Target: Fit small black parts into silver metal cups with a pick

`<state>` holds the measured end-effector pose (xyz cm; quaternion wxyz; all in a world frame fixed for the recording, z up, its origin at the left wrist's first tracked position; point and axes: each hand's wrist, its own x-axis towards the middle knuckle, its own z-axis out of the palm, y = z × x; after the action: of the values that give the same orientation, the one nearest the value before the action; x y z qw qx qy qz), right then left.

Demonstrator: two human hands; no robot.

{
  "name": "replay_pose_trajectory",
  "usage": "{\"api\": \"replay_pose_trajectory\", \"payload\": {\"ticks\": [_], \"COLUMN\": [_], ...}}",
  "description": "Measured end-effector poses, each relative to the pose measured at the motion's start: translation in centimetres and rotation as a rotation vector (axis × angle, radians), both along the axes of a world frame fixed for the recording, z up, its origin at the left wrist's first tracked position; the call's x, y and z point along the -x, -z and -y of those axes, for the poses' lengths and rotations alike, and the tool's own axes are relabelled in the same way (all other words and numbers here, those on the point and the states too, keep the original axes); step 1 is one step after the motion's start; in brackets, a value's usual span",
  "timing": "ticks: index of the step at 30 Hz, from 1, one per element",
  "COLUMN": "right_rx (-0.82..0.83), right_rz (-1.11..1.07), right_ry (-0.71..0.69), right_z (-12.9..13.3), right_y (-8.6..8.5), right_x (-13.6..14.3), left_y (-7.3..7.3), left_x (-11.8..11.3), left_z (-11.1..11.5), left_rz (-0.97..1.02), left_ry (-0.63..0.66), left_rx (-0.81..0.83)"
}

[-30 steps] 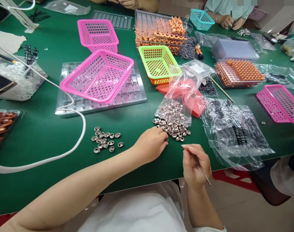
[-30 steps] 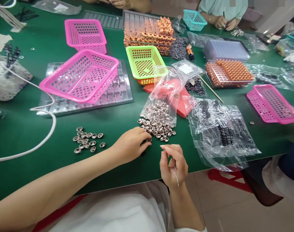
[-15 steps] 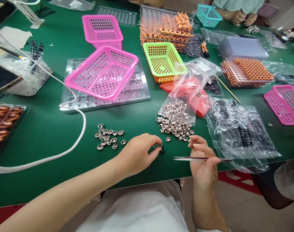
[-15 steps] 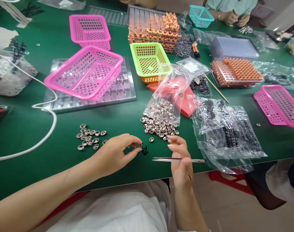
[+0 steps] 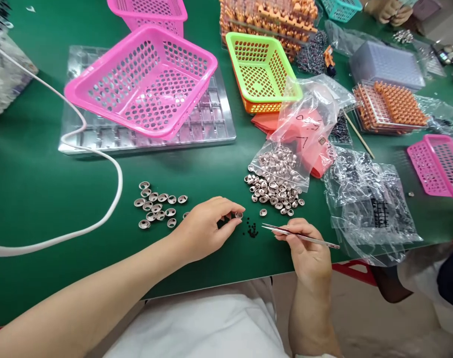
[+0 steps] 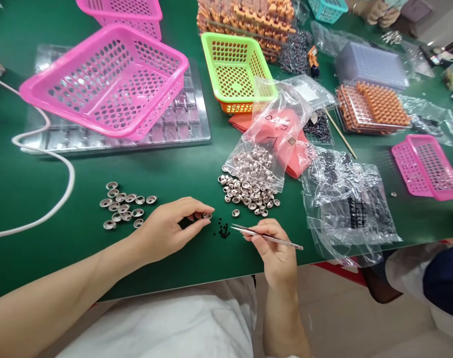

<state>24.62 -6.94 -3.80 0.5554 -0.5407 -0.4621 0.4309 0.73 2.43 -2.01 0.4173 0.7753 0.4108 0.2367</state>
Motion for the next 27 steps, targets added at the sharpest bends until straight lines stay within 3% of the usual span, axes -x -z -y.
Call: {"api": "replay_pose_trajectory", "payload": {"ticks": [15, 27], "right_rx": [0.163, 0.142], "right_rz": [0.248, 0.304], "right_ry": [0.09, 0.05], "right_z": [0.9, 1.4], "right_y": [-1.1, -0.4], "right_x": [0.9, 0.7], "left_y": [-0.1, 0.2], "left_x": [-0.2, -0.1], "left_z": [0.2, 0.3], "left_rz": [0.005, 0.018], "left_ry": [0.016, 0.025], "left_rx": [-0.047, -0.056]}}
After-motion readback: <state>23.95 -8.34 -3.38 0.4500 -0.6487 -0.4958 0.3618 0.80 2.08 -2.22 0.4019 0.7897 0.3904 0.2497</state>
